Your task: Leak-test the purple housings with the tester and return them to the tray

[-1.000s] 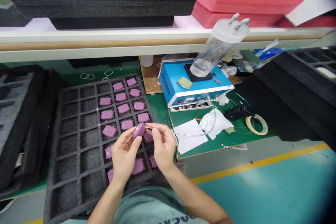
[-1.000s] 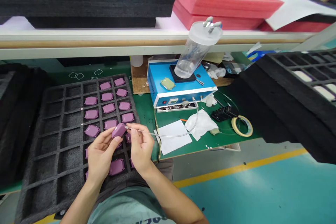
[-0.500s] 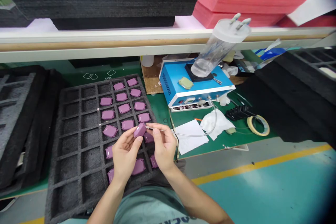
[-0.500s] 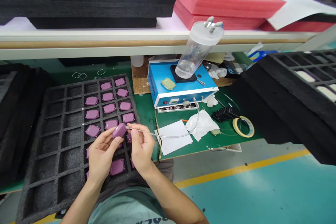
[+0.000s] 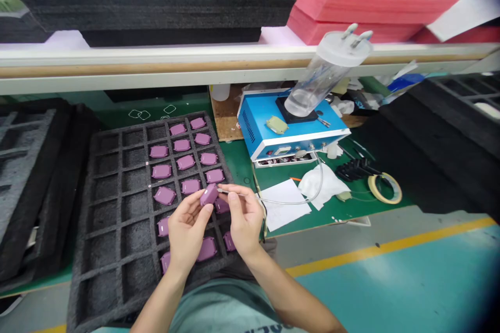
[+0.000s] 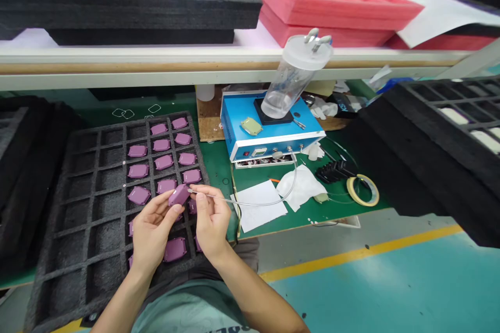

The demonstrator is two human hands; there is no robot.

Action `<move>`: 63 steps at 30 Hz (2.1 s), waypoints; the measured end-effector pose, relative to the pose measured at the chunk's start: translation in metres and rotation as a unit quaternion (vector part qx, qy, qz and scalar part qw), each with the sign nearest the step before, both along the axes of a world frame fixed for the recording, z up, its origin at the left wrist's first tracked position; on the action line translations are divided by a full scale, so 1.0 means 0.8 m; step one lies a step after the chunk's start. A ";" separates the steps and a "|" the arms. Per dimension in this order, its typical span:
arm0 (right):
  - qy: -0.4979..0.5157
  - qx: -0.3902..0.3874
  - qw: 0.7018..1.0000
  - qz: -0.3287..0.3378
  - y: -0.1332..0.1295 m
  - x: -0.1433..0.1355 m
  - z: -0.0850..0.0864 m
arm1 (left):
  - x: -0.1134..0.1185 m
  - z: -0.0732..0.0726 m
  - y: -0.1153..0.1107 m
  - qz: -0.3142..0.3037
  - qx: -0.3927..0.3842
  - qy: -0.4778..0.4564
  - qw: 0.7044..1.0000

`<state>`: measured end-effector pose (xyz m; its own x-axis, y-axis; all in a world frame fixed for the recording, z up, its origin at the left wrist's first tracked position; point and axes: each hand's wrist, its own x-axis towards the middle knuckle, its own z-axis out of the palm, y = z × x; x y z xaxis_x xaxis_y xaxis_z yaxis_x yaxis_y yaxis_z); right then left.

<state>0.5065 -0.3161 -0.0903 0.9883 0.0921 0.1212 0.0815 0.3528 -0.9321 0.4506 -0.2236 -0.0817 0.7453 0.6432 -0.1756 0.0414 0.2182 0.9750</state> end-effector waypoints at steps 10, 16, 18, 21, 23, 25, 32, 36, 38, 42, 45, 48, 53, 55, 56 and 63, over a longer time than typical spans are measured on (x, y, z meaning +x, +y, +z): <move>0.002 0.001 1.000 0.001 0.001 0.001 -0.002 | 0.001 -0.002 0.001 -0.002 0.000 0.000 1.000; 0.010 0.000 1.000 0.001 0.000 0.000 -0.001 | 0.001 -0.001 0.001 -0.003 -0.002 0.007 1.000; 0.011 0.000 1.000 0.004 0.000 -0.001 0.000 | 0.000 -0.001 0.000 -0.002 -0.004 0.011 1.000; 0.014 -0.001 1.000 0.006 0.000 -0.001 0.000 | -0.001 0.000 0.001 -0.001 -0.005 0.016 1.000; 0.014 -0.001 1.000 0.005 0.000 -0.001 0.000 | 0.000 0.001 0.002 -0.002 -0.007 0.018 1.000; 0.010 -0.001 1.000 0.001 0.000 -0.001 0.000 | 0.002 0.001 0.002 -0.004 -0.011 0.019 1.000; -0.007 -0.023 1.000 0.008 -0.005 -0.006 -0.002 | -0.009 0.010 0.002 -0.037 0.039 0.012 0.998; -0.008 -0.033 0.999 -0.017 -0.012 -0.017 -0.005 | -0.010 0.039 0.055 -0.026 0.285 0.056 0.957; 0.000 -0.038 0.999 -0.021 -0.014 -0.019 -0.006 | 0.007 0.059 0.108 -0.005 0.425 0.104 0.899; 0.010 -0.071 0.997 0.008 -0.014 -0.022 -0.004 | 0.069 0.072 0.212 -0.004 0.486 0.184 0.854; 0.016 -0.095 0.995 0.020 -0.015 -0.024 -0.002 | 0.112 0.060 0.239 -0.028 0.488 0.220 0.844; 0.020 -0.102 0.994 0.014 -0.017 -0.028 -0.002 | 0.119 0.051 0.231 -0.054 0.513 0.256 0.818; 0.043 -0.078 0.996 0.020 -0.019 -0.032 -0.004 | 0.040 0.081 0.212 -0.062 0.577 0.304 0.755; 0.047 -0.074 0.996 0.021 -0.019 -0.034 -0.002 | -0.020 0.112 0.220 -0.048 0.589 0.332 0.735; 0.048 -0.073 0.996 0.017 -0.018 -0.036 0.000 | -0.054 0.129 0.229 -0.027 0.590 0.355 0.724; 0.035 -0.083 0.996 -0.011 -0.016 -0.041 0.006 | -0.258 0.172 0.327 0.131 0.533 0.598 0.584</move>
<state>0.4735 -0.3286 -0.0857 0.9959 0.0830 0.0370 0.0203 0.1930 -0.9810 0.2445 0.0378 0.0561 0.3502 0.9269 0.1348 0.9337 -0.3341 -0.1287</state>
